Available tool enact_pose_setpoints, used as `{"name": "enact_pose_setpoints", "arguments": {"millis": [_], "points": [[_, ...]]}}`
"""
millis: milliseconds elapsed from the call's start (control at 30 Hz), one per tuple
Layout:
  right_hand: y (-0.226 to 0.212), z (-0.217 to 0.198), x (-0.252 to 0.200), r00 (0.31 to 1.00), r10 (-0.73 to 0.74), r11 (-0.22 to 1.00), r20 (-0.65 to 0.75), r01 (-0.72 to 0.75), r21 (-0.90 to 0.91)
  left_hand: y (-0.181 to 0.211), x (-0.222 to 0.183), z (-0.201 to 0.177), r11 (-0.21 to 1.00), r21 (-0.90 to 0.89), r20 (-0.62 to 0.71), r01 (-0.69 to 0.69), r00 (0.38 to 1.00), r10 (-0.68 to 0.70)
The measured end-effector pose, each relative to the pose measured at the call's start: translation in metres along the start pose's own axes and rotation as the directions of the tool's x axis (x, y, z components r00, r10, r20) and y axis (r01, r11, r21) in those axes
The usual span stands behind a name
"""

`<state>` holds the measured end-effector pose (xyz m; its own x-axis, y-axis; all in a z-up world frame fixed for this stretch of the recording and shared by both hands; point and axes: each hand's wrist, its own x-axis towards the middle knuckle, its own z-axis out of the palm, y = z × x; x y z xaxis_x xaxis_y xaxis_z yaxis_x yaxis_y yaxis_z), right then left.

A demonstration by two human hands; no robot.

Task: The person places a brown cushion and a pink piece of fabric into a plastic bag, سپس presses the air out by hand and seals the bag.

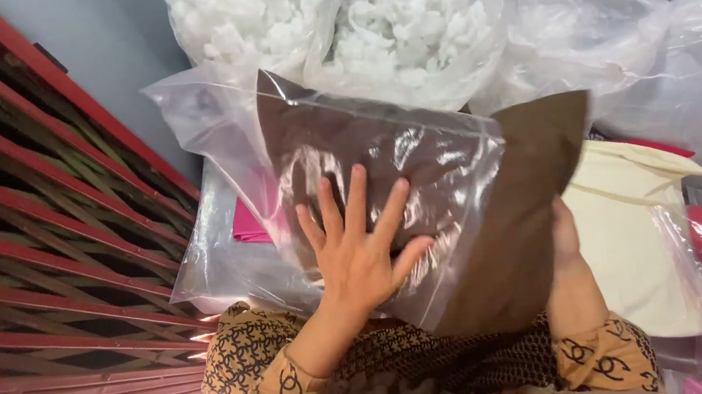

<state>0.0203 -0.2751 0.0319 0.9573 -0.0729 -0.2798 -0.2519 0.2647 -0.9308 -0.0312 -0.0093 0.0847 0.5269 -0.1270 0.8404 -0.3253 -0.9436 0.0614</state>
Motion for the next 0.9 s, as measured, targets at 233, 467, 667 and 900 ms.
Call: {"name": "enact_pose_setpoints", "arguments": {"millis": [233, 467, 667, 900], "points": [[-0.014, 0.057, 0.003, 0.958, 0.286, 0.949, 0.005, -0.283, -0.137, -0.066, -0.018, 0.086, 0.920, 0.208, 0.790, 0.332, 0.497, -0.358], [0.065, 0.034, -0.001, 0.886, -0.187, 0.118, 0.425, 0.449, -0.886, -0.055, -0.077, 0.072, 0.929, 0.120, 0.962, 0.350, 0.192, -0.196], [0.097, 0.058, 0.000, 0.729, 0.267, -0.307, 0.630, 0.684, -0.662, -0.068, -0.091, 0.099, 0.939, 0.032, 0.934, 0.343, 0.324, -0.150], [0.123, 0.010, 0.073, 0.905, 0.077, 0.247, 0.419, 0.390, -0.887, -0.046, -0.074, 0.048, 0.965, -0.256, 0.884, 0.056, 0.418, 0.210]]}}
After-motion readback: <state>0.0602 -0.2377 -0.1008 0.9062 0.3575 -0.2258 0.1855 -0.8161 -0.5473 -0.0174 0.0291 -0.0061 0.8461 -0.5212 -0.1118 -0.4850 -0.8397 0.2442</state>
